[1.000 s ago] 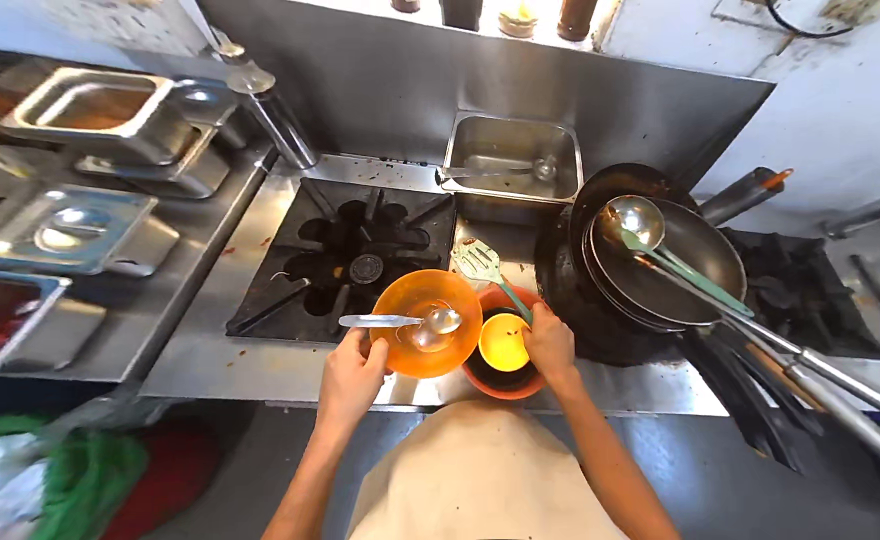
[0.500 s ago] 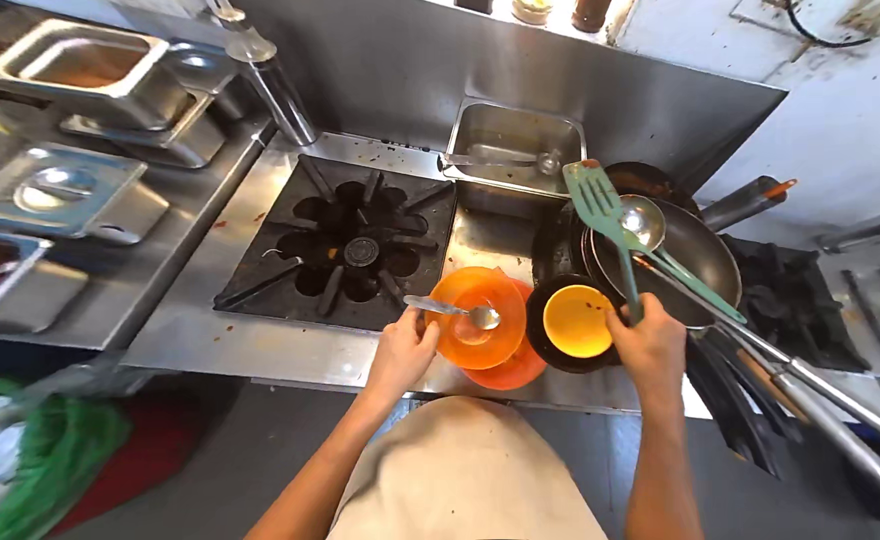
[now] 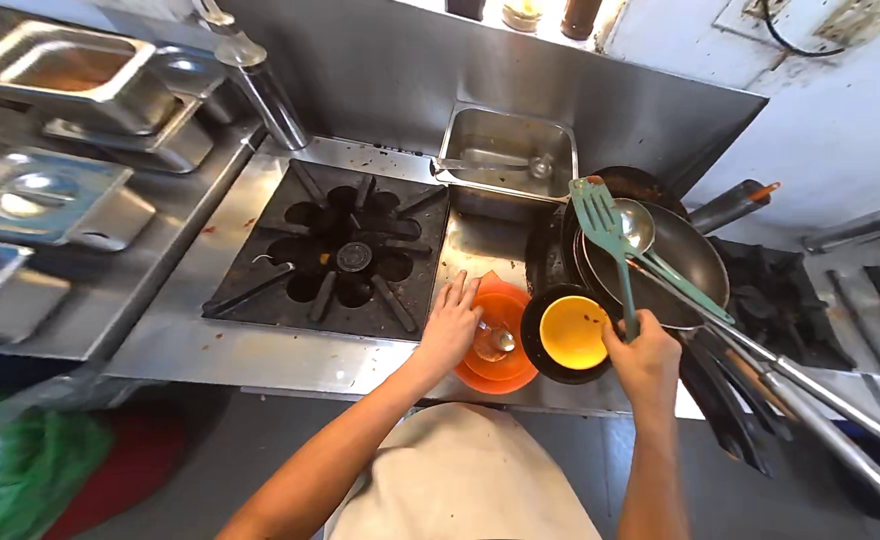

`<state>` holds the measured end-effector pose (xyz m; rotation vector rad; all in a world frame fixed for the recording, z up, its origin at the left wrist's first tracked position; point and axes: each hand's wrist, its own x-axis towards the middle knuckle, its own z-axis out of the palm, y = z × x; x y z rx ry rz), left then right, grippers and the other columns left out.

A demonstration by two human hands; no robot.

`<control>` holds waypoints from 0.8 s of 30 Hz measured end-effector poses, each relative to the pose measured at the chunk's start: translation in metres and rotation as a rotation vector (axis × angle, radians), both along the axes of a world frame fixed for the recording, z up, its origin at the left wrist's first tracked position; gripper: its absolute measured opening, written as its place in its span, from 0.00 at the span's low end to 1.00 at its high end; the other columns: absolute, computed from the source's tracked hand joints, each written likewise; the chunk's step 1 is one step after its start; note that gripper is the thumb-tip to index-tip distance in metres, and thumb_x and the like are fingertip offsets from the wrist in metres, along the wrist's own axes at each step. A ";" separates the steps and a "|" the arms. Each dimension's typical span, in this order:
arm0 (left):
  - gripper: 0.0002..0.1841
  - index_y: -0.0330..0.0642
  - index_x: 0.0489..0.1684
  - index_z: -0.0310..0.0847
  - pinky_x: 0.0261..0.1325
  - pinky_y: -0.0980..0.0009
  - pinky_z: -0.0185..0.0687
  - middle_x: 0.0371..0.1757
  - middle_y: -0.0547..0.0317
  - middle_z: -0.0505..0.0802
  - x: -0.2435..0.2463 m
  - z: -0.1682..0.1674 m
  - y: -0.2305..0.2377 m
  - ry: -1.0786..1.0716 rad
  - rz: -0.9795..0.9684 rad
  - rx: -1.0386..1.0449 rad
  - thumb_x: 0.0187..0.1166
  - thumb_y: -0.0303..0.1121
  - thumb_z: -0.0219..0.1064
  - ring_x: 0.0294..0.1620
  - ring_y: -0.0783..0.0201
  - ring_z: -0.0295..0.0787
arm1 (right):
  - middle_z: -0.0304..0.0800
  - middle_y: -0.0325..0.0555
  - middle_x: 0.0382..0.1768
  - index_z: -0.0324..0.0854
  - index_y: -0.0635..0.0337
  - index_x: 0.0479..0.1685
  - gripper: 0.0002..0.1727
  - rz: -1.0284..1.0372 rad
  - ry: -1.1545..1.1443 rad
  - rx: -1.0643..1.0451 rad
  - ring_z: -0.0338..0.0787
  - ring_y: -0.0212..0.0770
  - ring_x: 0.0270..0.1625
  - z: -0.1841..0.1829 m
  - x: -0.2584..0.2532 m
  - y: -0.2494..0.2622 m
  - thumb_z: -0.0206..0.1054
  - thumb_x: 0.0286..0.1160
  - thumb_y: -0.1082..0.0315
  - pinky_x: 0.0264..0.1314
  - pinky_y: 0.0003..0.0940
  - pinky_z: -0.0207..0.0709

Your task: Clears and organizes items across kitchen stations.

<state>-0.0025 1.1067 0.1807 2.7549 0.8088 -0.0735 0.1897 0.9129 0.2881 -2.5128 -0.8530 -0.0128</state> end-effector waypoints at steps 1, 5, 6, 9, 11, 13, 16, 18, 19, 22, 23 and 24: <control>0.11 0.42 0.50 0.93 0.92 0.41 0.48 0.90 0.47 0.68 -0.001 0.000 0.001 0.000 -0.006 0.005 0.77 0.22 0.67 0.95 0.41 0.46 | 0.84 0.54 0.24 0.84 0.66 0.41 0.14 0.003 0.021 -0.001 0.86 0.54 0.27 -0.002 -0.002 0.003 0.80 0.65 0.67 0.30 0.56 0.78; 0.08 0.40 0.47 0.92 0.91 0.39 0.47 0.87 0.48 0.73 -0.015 0.004 0.007 -0.005 -0.011 0.026 0.77 0.30 0.72 0.94 0.41 0.48 | 0.85 0.52 0.25 0.85 0.65 0.42 0.14 0.025 0.107 0.007 0.86 0.52 0.28 -0.013 -0.008 0.015 0.81 0.66 0.66 0.31 0.56 0.79; 0.13 0.41 0.50 0.92 0.92 0.39 0.44 0.89 0.47 0.70 -0.018 0.003 0.008 0.028 -0.011 0.014 0.79 0.41 0.72 0.95 0.41 0.46 | 0.85 0.52 0.25 0.85 0.65 0.42 0.14 0.031 0.124 0.011 0.86 0.52 0.28 -0.015 -0.009 0.018 0.81 0.66 0.66 0.32 0.56 0.80; 0.14 0.40 0.49 0.92 0.93 0.40 0.40 0.92 0.43 0.64 -0.021 -0.001 0.004 0.064 -0.012 -0.033 0.79 0.42 0.72 0.96 0.40 0.41 | 0.86 0.53 0.26 0.85 0.65 0.43 0.14 0.046 0.159 0.018 0.87 0.53 0.29 -0.021 -0.014 0.029 0.80 0.67 0.66 0.32 0.56 0.80; 0.09 0.39 0.44 0.92 0.93 0.41 0.43 0.89 0.43 0.70 -0.022 0.002 0.003 0.001 -0.008 -0.029 0.79 0.35 0.72 0.95 0.42 0.45 | 0.86 0.53 0.26 0.85 0.64 0.43 0.14 0.050 0.164 0.027 0.86 0.52 0.28 -0.022 -0.014 0.034 0.80 0.67 0.66 0.32 0.55 0.80; 0.09 0.38 0.43 0.92 0.93 0.41 0.44 0.86 0.46 0.74 -0.031 0.015 0.002 -0.059 0.017 -0.035 0.80 0.35 0.71 0.95 0.43 0.49 | 0.85 0.52 0.24 0.85 0.64 0.41 0.14 0.057 0.163 0.045 0.85 0.51 0.27 -0.022 -0.012 0.035 0.81 0.67 0.65 0.30 0.55 0.79; 0.07 0.37 0.37 0.91 0.88 0.34 0.54 0.79 0.46 0.82 -0.068 0.048 0.001 -0.231 0.139 0.003 0.77 0.33 0.74 0.89 0.38 0.62 | 0.84 0.50 0.24 0.84 0.64 0.41 0.14 0.072 0.219 0.054 0.84 0.49 0.26 -0.021 -0.010 0.035 0.81 0.67 0.65 0.30 0.53 0.78; 0.08 0.35 0.33 0.89 0.85 0.32 0.58 0.77 0.43 0.83 -0.101 0.067 0.004 -0.315 0.258 0.036 0.78 0.32 0.73 0.87 0.34 0.65 | 0.85 0.51 0.26 0.84 0.63 0.44 0.15 0.081 0.310 0.036 0.85 0.50 0.28 -0.027 -0.012 0.039 0.81 0.68 0.64 0.31 0.54 0.79; 0.09 0.35 0.33 0.88 0.85 0.33 0.60 0.77 0.42 0.83 -0.116 0.072 0.006 -0.342 0.308 0.047 0.79 0.32 0.71 0.86 0.32 0.64 | 0.86 0.51 0.27 0.84 0.63 0.45 0.16 0.089 0.355 0.032 0.86 0.51 0.29 -0.036 -0.015 0.042 0.80 0.69 0.62 0.32 0.55 0.80; 0.13 0.35 0.35 0.88 0.83 0.36 0.63 0.77 0.43 0.83 -0.138 0.073 0.011 -0.438 0.385 0.043 0.81 0.36 0.65 0.85 0.32 0.65 | 0.89 0.55 0.36 0.85 0.64 0.49 0.17 0.108 0.407 0.047 0.89 0.54 0.37 -0.069 -0.026 0.049 0.78 0.72 0.59 0.41 0.58 0.83; 0.14 0.35 0.35 0.88 0.84 0.36 0.63 0.77 0.44 0.83 -0.136 0.070 0.011 -0.458 0.387 0.025 0.82 0.38 0.64 0.86 0.34 0.66 | 0.90 0.55 0.41 0.86 0.64 0.51 0.17 0.110 0.393 0.069 0.89 0.54 0.41 -0.078 -0.028 0.049 0.77 0.73 0.60 0.46 0.58 0.84; 0.15 0.36 0.35 0.89 0.84 0.37 0.63 0.77 0.46 0.84 -0.132 0.067 0.009 -0.470 0.379 0.000 0.81 0.39 0.64 0.86 0.35 0.66 | 0.90 0.55 0.44 0.87 0.65 0.52 0.17 0.118 0.377 0.104 0.89 0.53 0.43 -0.084 -0.030 0.047 0.77 0.73 0.60 0.49 0.57 0.84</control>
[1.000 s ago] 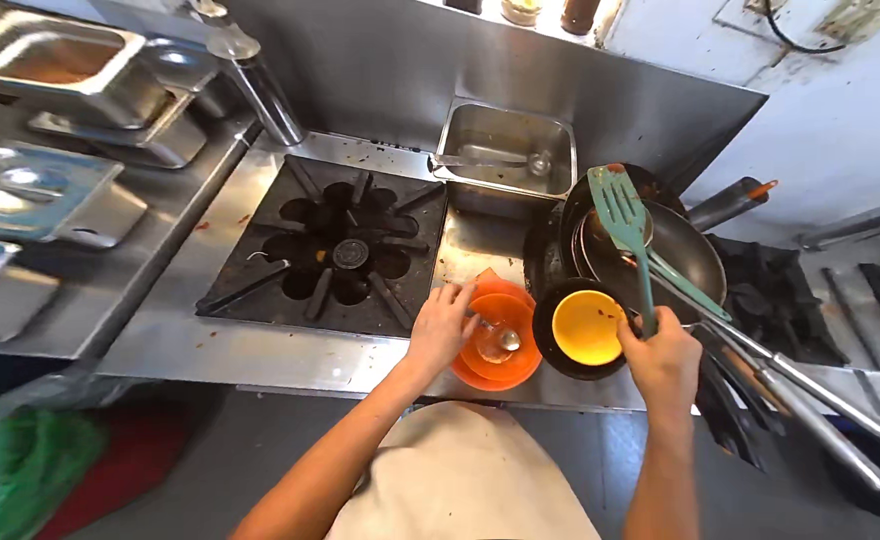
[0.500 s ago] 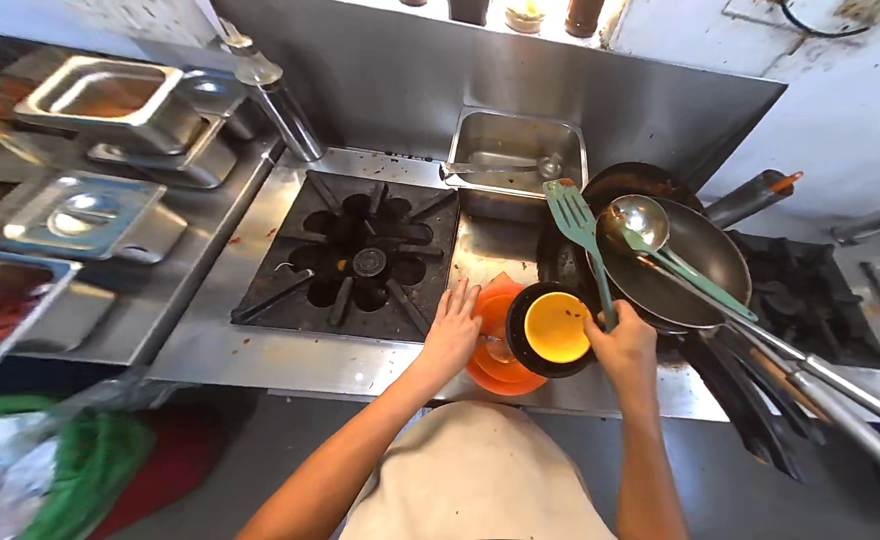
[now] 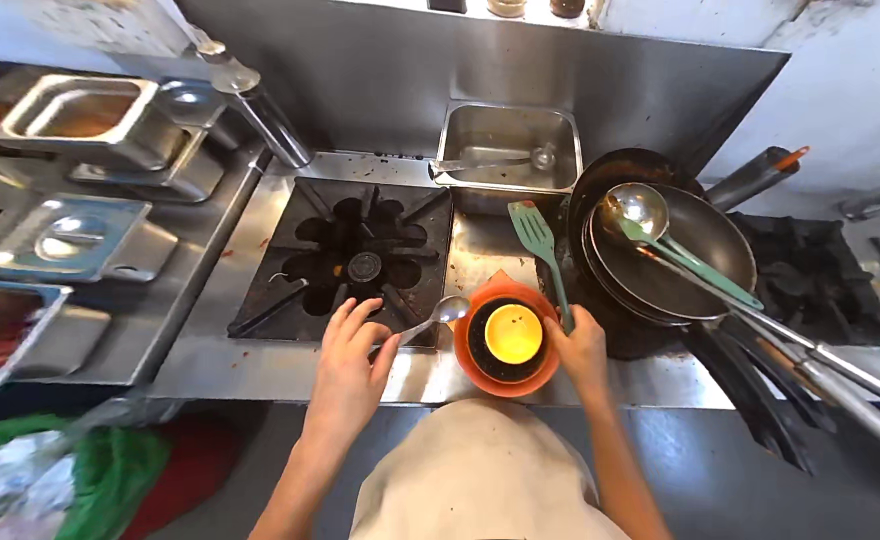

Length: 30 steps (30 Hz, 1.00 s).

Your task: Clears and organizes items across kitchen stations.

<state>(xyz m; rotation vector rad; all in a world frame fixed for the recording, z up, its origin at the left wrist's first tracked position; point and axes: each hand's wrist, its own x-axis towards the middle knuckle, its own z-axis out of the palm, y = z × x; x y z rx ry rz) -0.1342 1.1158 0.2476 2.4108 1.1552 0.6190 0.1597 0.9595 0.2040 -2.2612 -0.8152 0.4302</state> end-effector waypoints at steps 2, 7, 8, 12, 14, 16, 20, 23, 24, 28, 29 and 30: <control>0.12 0.39 0.34 0.89 0.84 0.38 0.65 0.76 0.49 0.84 0.014 -0.007 -0.008 -0.012 -0.045 -0.052 0.80 0.38 0.67 0.86 0.38 0.66 | 0.90 0.54 0.46 0.88 0.64 0.53 0.16 0.001 -0.026 0.070 0.89 0.50 0.42 -0.007 -0.002 -0.009 0.76 0.73 0.62 0.48 0.54 0.84; 0.06 0.41 0.36 0.90 0.82 0.38 0.68 0.77 0.48 0.83 0.062 -0.040 -0.031 0.031 -0.203 -0.026 0.76 0.33 0.74 0.87 0.39 0.65 | 0.90 0.48 0.41 0.89 0.60 0.46 0.12 -0.018 -0.111 0.103 0.88 0.44 0.37 -0.006 0.003 -0.033 0.77 0.71 0.62 0.42 0.48 0.84; 0.06 0.42 0.39 0.90 0.83 0.38 0.66 0.78 0.48 0.83 0.069 -0.048 -0.033 0.038 -0.247 -0.029 0.76 0.35 0.75 0.88 0.39 0.64 | 0.90 0.47 0.40 0.89 0.60 0.44 0.12 -0.033 -0.104 0.108 0.88 0.43 0.36 -0.004 0.003 -0.036 0.77 0.70 0.62 0.41 0.47 0.84; 0.26 0.44 0.70 0.82 0.84 0.44 0.68 0.84 0.48 0.76 0.071 -0.063 -0.038 -0.084 -0.245 -0.267 0.80 0.50 0.67 0.87 0.46 0.68 | 0.87 0.44 0.24 0.84 0.63 0.46 0.09 -0.167 0.314 0.296 0.85 0.37 0.20 0.007 0.002 -0.043 0.69 0.79 0.65 0.26 0.33 0.84; 0.29 0.43 0.77 0.77 0.81 0.45 0.72 0.84 0.49 0.76 0.062 -0.064 -0.037 -0.200 -0.133 -0.374 0.80 0.50 0.65 0.84 0.48 0.73 | 0.85 0.47 0.26 0.80 0.66 0.50 0.11 -0.228 0.592 0.483 0.81 0.35 0.18 0.018 -0.003 -0.043 0.57 0.88 0.67 0.23 0.29 0.82; 0.29 0.39 0.80 0.72 0.76 0.47 0.78 0.80 0.47 0.80 0.052 -0.070 -0.033 -0.329 -0.001 -0.479 0.82 0.45 0.61 0.77 0.51 0.80 | 0.86 0.46 0.32 0.76 0.65 0.57 0.16 -0.286 0.767 0.598 0.79 0.32 0.17 0.034 -0.004 -0.042 0.46 0.94 0.64 0.21 0.25 0.79; 0.32 0.38 0.85 0.62 0.67 0.55 0.85 0.78 0.45 0.79 0.044 -0.085 -0.028 -0.455 0.128 -0.868 0.78 0.33 0.60 0.69 0.54 0.85 | 0.81 0.38 0.25 0.76 0.60 0.64 0.22 -0.374 0.932 0.852 0.74 0.25 0.14 0.059 0.016 -0.040 0.40 0.96 0.57 0.15 0.18 0.72; 0.38 0.42 0.89 0.57 0.60 0.56 0.87 0.78 0.46 0.78 0.047 -0.093 -0.036 -0.425 0.096 -1.136 0.73 0.30 0.62 0.65 0.53 0.85 | 0.82 0.34 0.29 0.75 0.54 0.70 0.21 -0.344 1.062 1.014 0.76 0.23 0.17 0.070 0.043 -0.039 0.43 0.95 0.55 0.19 0.14 0.73; 0.39 0.44 0.91 0.55 0.59 0.56 0.87 0.80 0.47 0.77 0.049 -0.094 -0.040 -0.414 0.088 -1.189 0.72 0.31 0.60 0.67 0.53 0.84 | 0.82 0.34 0.30 0.74 0.54 0.71 0.20 -0.336 1.110 1.040 0.77 0.22 0.18 0.073 0.052 -0.039 0.44 0.95 0.56 0.20 0.13 0.73; 0.41 0.46 0.93 0.49 0.53 0.57 0.91 0.83 0.47 0.75 0.056 -0.094 -0.045 -0.452 0.094 -1.272 0.74 0.35 0.59 0.66 0.53 0.86 | 0.79 0.37 0.29 0.71 0.57 0.76 0.21 -0.271 1.047 0.906 0.75 0.24 0.17 0.083 0.077 -0.046 0.45 0.91 0.65 0.18 0.15 0.72; 0.42 0.48 0.94 0.48 0.52 0.56 0.91 0.84 0.48 0.74 0.055 -0.094 -0.043 -0.448 0.086 -1.279 0.73 0.35 0.60 0.66 0.52 0.87 | 0.80 0.38 0.30 0.69 0.57 0.79 0.22 -0.230 0.900 0.772 0.74 0.25 0.18 0.088 0.082 -0.052 0.46 0.91 0.66 0.18 0.18 0.71; 0.43 0.49 0.95 0.46 0.52 0.55 0.92 0.84 0.48 0.73 0.054 -0.095 -0.042 -0.435 0.069 -1.292 0.72 0.36 0.60 0.67 0.51 0.87 | 0.80 0.40 0.32 0.68 0.56 0.81 0.23 -0.185 0.714 0.597 0.74 0.28 0.19 0.096 0.089 -0.060 0.48 0.90 0.68 0.19 0.22 0.72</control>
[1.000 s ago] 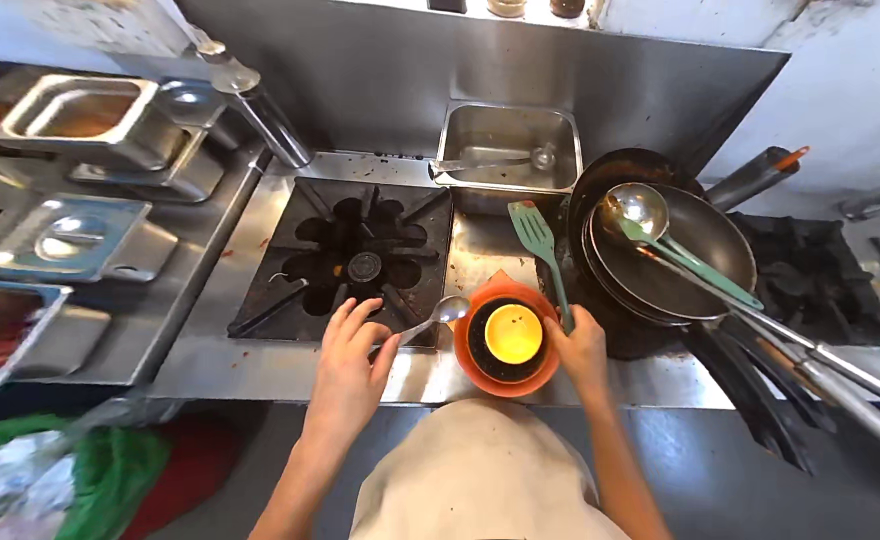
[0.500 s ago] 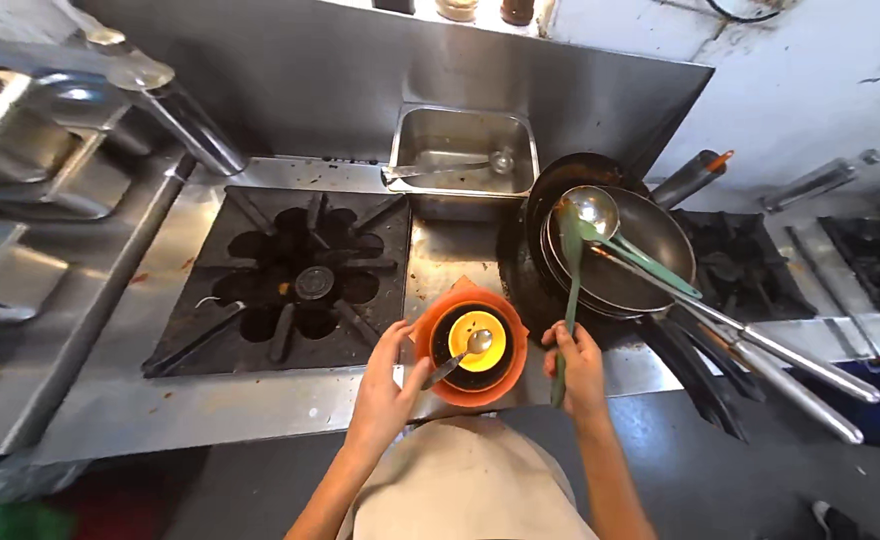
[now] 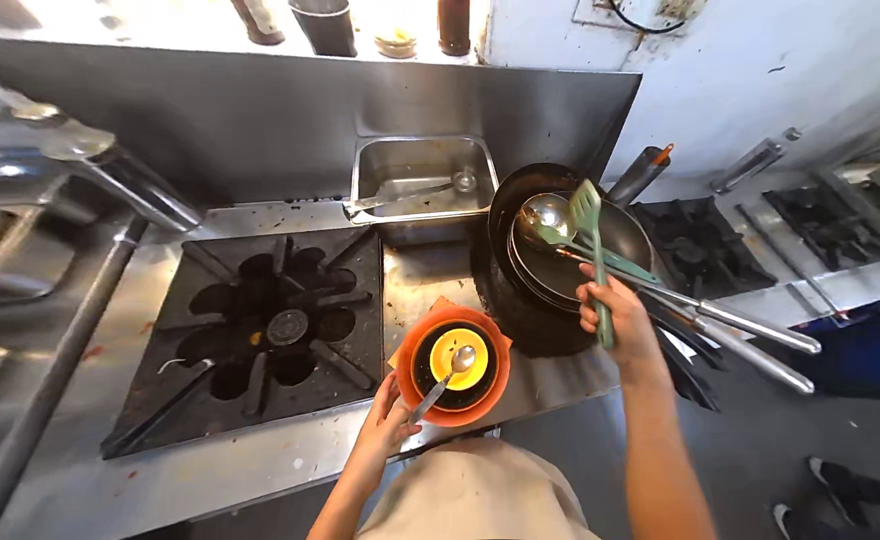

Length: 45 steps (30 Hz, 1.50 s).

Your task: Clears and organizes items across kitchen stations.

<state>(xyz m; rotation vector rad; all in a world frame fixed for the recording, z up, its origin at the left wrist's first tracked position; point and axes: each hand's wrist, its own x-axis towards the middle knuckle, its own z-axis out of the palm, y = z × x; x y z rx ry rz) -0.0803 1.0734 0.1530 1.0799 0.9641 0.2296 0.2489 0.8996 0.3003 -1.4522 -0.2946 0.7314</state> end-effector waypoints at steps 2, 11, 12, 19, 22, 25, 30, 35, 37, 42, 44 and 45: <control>0.45 0.51 0.96 0.40 0.52 0.53 0.93 0.84 0.46 0.73 0.000 0.002 0.000 -0.005 -0.049 -0.047 0.74 0.36 0.61 0.64 0.50 0.89 | 0.86 0.48 0.37 0.73 0.58 0.78 0.23 0.078 -0.407 -0.387 0.81 0.39 0.23 0.019 0.020 -0.016 0.60 0.86 0.69 0.26 0.37 0.80; 0.35 0.39 0.91 0.52 0.63 0.53 0.86 0.77 0.39 0.79 0.035 -0.005 -0.012 0.168 0.067 0.115 0.80 0.26 0.55 0.68 0.52 0.84 | 0.86 0.66 0.61 0.82 0.66 0.66 0.21 0.289 -0.953 -1.068 0.85 0.64 0.66 0.034 0.116 -0.009 0.66 0.78 0.64 0.66 0.67 0.76; 0.33 0.36 0.89 0.55 0.64 0.55 0.85 0.75 0.39 0.81 0.035 -0.006 -0.012 0.166 0.075 0.141 0.78 0.24 0.55 0.68 0.54 0.84 | 0.86 0.66 0.61 0.81 0.66 0.67 0.23 0.332 -0.956 -1.085 0.85 0.64 0.66 0.027 0.122 -0.007 0.66 0.78 0.62 0.67 0.67 0.76; 0.28 0.33 0.76 0.69 0.45 0.57 0.91 0.56 0.45 0.89 0.033 0.022 -0.005 0.142 0.073 0.211 0.70 0.22 0.56 0.48 0.58 0.91 | 0.84 0.68 0.62 0.68 0.62 0.80 0.43 0.459 -0.917 -1.260 0.83 0.69 0.67 0.008 0.123 0.013 0.79 0.63 0.55 0.62 0.70 0.77; 0.25 0.32 0.71 0.69 0.32 0.59 0.93 0.47 0.47 0.91 0.036 0.058 -0.003 0.100 0.084 0.210 0.71 0.23 0.55 0.37 0.59 0.94 | 0.88 0.69 0.53 0.62 0.61 0.82 0.45 0.434 -0.832 -1.292 0.89 0.70 0.57 0.012 0.126 0.024 0.78 0.60 0.63 0.54 0.70 0.80; 0.24 0.34 0.69 0.70 0.30 0.62 0.93 0.43 0.51 0.92 0.045 0.098 -0.003 0.040 0.069 0.247 0.69 0.24 0.56 0.33 0.62 0.94 | 0.88 0.66 0.52 0.67 0.63 0.75 0.38 0.471 -0.861 -1.253 0.89 0.68 0.57 0.010 0.140 0.024 0.77 0.62 0.62 0.53 0.68 0.80; 0.21 0.38 0.64 0.72 0.30 0.70 0.89 0.37 0.60 0.90 0.079 0.147 -0.002 -0.029 0.011 0.355 0.69 0.27 0.57 0.30 0.69 0.90 | 0.89 0.63 0.48 0.80 0.64 0.57 0.22 0.474 -0.915 -1.163 0.90 0.64 0.53 0.010 0.157 0.007 0.75 0.64 0.64 0.49 0.67 0.80; 0.15 0.35 0.65 0.72 0.35 0.60 0.94 0.39 0.47 0.92 0.139 0.171 -0.009 -0.097 -0.039 0.261 0.83 0.21 0.51 0.34 0.57 0.94 | 0.88 0.65 0.45 0.80 0.68 0.55 0.22 0.369 -0.839 -1.028 0.89 0.65 0.51 0.024 0.182 -0.010 0.76 0.67 0.62 0.50 0.68 0.79; 0.15 0.35 0.67 0.72 0.37 0.59 0.95 0.41 0.46 0.92 0.167 0.177 -0.013 -0.097 -0.070 0.239 0.87 0.21 0.50 0.35 0.55 0.95 | 0.88 0.64 0.43 0.80 0.68 0.54 0.23 0.322 -0.829 -0.972 0.89 0.64 0.49 0.033 0.192 -0.018 0.77 0.65 0.62 0.49 0.68 0.79; 0.16 0.34 0.70 0.69 0.40 0.53 0.96 0.47 0.36 0.92 0.243 0.178 -0.016 -0.130 -0.141 0.138 0.87 0.25 0.51 0.37 0.47 0.96 | 0.88 0.63 0.42 0.80 0.68 0.55 0.25 0.226 -0.785 -0.837 0.89 0.61 0.46 0.050 0.212 -0.031 0.80 0.64 0.62 0.50 0.66 0.80; 0.19 0.35 0.74 0.65 0.40 0.53 0.95 0.50 0.35 0.90 0.272 0.170 -0.017 -0.112 -0.179 0.115 0.86 0.27 0.52 0.38 0.46 0.96 | 0.88 0.62 0.40 0.80 0.67 0.55 0.25 0.179 -0.742 -0.780 0.89 0.59 0.41 0.052 0.213 -0.032 0.80 0.62 0.63 0.46 0.63 0.82; 0.20 0.35 0.76 0.64 0.40 0.53 0.95 0.50 0.34 0.90 0.286 0.165 -0.018 -0.091 -0.191 0.115 0.86 0.27 0.53 0.37 0.46 0.96 | 0.88 0.61 0.39 0.79 0.67 0.56 0.25 0.161 -0.718 -0.768 0.89 0.58 0.39 0.055 0.212 -0.031 0.80 0.62 0.63 0.44 0.62 0.82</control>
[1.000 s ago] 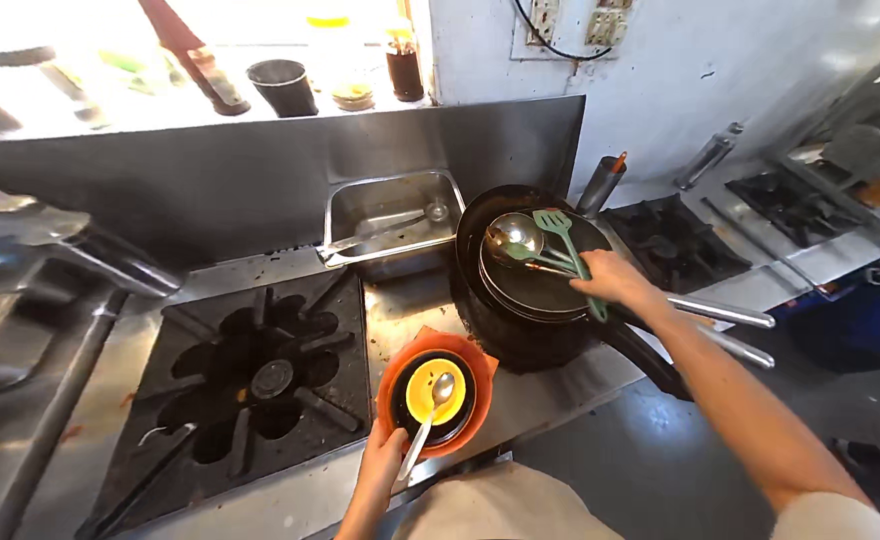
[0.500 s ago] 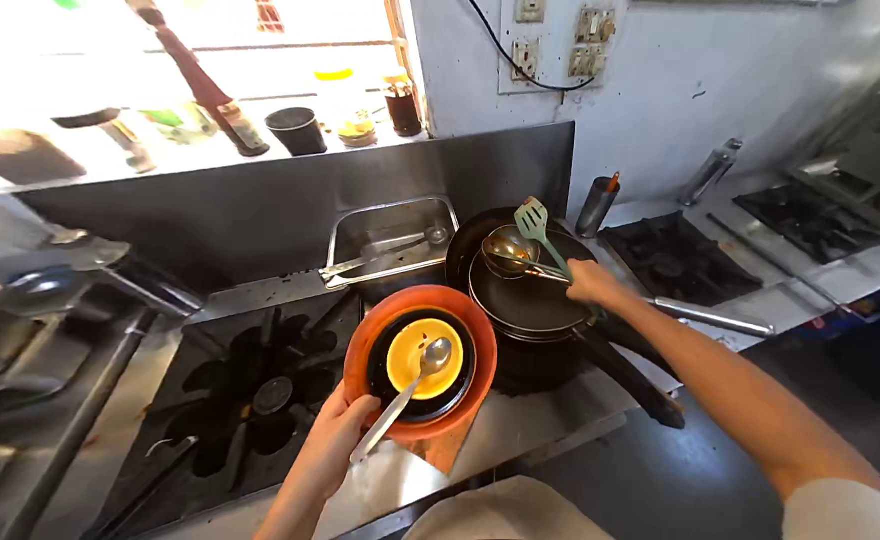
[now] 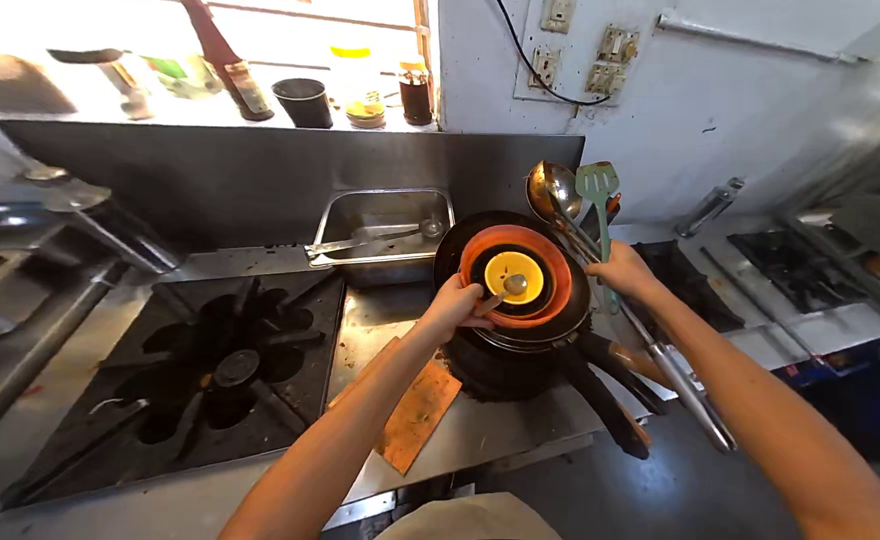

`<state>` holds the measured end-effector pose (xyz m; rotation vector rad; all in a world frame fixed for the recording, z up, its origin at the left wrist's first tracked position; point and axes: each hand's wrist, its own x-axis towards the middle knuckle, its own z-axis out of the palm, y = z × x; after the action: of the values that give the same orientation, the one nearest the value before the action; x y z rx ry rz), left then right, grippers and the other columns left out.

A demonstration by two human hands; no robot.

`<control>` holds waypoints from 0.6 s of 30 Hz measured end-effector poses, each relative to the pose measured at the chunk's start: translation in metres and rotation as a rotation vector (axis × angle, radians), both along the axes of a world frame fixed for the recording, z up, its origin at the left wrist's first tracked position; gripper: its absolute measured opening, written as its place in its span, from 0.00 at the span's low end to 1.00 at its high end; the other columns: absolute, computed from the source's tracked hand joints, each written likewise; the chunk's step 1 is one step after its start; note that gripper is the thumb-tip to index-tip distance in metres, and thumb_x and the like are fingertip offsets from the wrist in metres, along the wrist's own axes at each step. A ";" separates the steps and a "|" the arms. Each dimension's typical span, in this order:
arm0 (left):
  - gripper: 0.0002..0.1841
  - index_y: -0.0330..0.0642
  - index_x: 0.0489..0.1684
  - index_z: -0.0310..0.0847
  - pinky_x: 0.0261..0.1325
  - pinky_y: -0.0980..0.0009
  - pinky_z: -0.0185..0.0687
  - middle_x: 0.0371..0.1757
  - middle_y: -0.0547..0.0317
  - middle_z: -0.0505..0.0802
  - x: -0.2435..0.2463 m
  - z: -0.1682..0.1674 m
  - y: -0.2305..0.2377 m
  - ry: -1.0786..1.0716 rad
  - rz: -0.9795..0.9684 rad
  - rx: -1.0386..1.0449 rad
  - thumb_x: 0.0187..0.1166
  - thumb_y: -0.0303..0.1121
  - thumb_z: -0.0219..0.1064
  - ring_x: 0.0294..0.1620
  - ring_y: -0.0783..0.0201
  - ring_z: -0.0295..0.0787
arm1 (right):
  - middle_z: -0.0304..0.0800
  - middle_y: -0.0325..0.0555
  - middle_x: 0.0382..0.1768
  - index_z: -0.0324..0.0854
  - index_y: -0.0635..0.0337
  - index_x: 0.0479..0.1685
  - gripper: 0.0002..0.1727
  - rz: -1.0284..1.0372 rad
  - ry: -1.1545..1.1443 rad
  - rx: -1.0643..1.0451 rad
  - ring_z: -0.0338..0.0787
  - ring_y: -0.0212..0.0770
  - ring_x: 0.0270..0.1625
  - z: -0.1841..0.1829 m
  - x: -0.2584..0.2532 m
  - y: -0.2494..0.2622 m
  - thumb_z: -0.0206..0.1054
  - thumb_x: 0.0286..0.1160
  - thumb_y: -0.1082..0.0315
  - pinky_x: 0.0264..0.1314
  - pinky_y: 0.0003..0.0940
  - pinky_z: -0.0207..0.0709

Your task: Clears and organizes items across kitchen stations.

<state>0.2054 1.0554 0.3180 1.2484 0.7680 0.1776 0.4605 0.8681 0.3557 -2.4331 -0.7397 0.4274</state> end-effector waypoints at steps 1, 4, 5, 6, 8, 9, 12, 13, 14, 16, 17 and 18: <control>0.21 0.35 0.77 0.63 0.40 0.53 0.95 0.51 0.33 0.90 0.011 -0.006 -0.002 0.018 -0.008 -0.002 0.86 0.27 0.54 0.37 0.46 0.95 | 0.87 0.61 0.39 0.79 0.66 0.57 0.25 -0.016 0.017 0.013 0.89 0.57 0.38 0.003 -0.002 0.001 0.80 0.63 0.63 0.43 0.61 0.82; 0.24 0.35 0.80 0.61 0.42 0.53 0.95 0.54 0.31 0.89 0.034 -0.019 -0.011 0.033 -0.010 -0.058 0.86 0.30 0.56 0.39 0.45 0.95 | 0.88 0.58 0.36 0.79 0.66 0.56 0.24 -0.034 0.079 0.055 0.89 0.54 0.35 0.015 -0.014 0.006 0.80 0.62 0.66 0.41 0.56 0.83; 0.25 0.36 0.81 0.60 0.43 0.53 0.95 0.55 0.31 0.89 0.037 -0.022 -0.014 0.017 -0.005 -0.094 0.87 0.31 0.57 0.40 0.45 0.95 | 0.88 0.58 0.36 0.79 0.67 0.56 0.23 -0.028 0.117 0.081 0.89 0.52 0.34 0.018 -0.020 0.010 0.79 0.61 0.68 0.40 0.54 0.84; 0.26 0.37 0.83 0.59 0.45 0.53 0.95 0.57 0.31 0.88 0.038 -0.026 -0.018 -0.006 -0.004 -0.125 0.87 0.32 0.58 0.43 0.45 0.95 | 0.89 0.57 0.35 0.79 0.68 0.56 0.23 -0.020 0.168 0.113 0.89 0.50 0.33 0.020 -0.028 0.014 0.79 0.62 0.70 0.40 0.50 0.85; 0.28 0.39 0.85 0.57 0.52 0.53 0.94 0.64 0.33 0.86 0.033 -0.031 -0.025 -0.065 -0.003 -0.150 0.89 0.35 0.60 0.50 0.45 0.95 | 0.88 0.54 0.33 0.79 0.67 0.57 0.21 -0.012 0.281 0.175 0.88 0.45 0.30 0.024 -0.049 0.024 0.77 0.65 0.72 0.35 0.42 0.84; 0.29 0.40 0.87 0.57 0.55 0.54 0.93 0.69 0.35 0.84 0.026 -0.031 -0.028 -0.098 0.006 -0.126 0.90 0.37 0.61 0.54 0.46 0.94 | 0.88 0.53 0.32 0.78 0.67 0.59 0.21 -0.009 0.338 0.203 0.87 0.43 0.28 0.026 -0.059 0.031 0.75 0.66 0.72 0.32 0.39 0.84; 0.29 0.42 0.88 0.59 0.61 0.57 0.91 0.80 0.42 0.78 -0.010 -0.031 -0.045 -0.185 0.043 0.003 0.90 0.37 0.61 0.59 0.52 0.92 | 0.86 0.48 0.32 0.76 0.65 0.62 0.20 -0.011 0.517 0.297 0.85 0.37 0.25 0.028 -0.093 0.055 0.71 0.72 0.74 0.28 0.32 0.82; 0.27 0.42 0.86 0.62 0.61 0.58 0.91 0.77 0.44 0.80 -0.024 -0.031 -0.054 -0.215 0.026 0.020 0.89 0.37 0.60 0.58 0.54 0.93 | 0.87 0.49 0.32 0.76 0.66 0.61 0.18 -0.014 0.568 0.333 0.85 0.37 0.26 0.026 -0.103 0.065 0.70 0.74 0.74 0.29 0.32 0.82; 0.26 0.42 0.85 0.64 0.62 0.58 0.91 0.73 0.46 0.84 -0.037 -0.029 -0.063 -0.240 -0.021 0.010 0.90 0.37 0.59 0.58 0.55 0.93 | 0.86 0.49 0.31 0.75 0.67 0.59 0.16 -0.021 0.599 0.371 0.84 0.37 0.24 0.025 -0.114 0.076 0.69 0.75 0.74 0.27 0.31 0.82; 0.28 0.41 0.86 0.61 0.67 0.59 0.88 0.70 0.48 0.87 -0.059 -0.020 -0.075 -0.278 -0.182 -0.083 0.90 0.40 0.58 0.63 0.57 0.91 | 0.86 0.49 0.31 0.73 0.66 0.59 0.16 -0.052 0.650 0.455 0.84 0.37 0.23 0.020 -0.136 0.100 0.69 0.75 0.73 0.26 0.31 0.81; 0.29 0.40 0.88 0.57 0.69 0.59 0.87 0.70 0.48 0.86 -0.068 -0.018 -0.079 -0.305 -0.255 -0.156 0.90 0.41 0.56 0.65 0.57 0.89 | 0.86 0.48 0.33 0.72 0.66 0.61 0.17 -0.071 0.674 0.494 0.85 0.37 0.25 0.016 -0.147 0.110 0.69 0.77 0.73 0.27 0.31 0.82; 0.31 0.40 0.89 0.54 0.70 0.59 0.86 0.70 0.47 0.86 -0.074 -0.019 -0.080 -0.345 -0.307 -0.241 0.90 0.43 0.54 0.67 0.56 0.88 | 0.86 0.48 0.34 0.70 0.65 0.63 0.18 -0.093 0.695 0.534 0.85 0.36 0.26 0.013 -0.158 0.119 0.68 0.78 0.73 0.28 0.30 0.82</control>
<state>0.1317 0.9752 0.2993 1.0536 0.2849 0.0453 0.3026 0.9873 0.3689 -1.6484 -0.3648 0.8513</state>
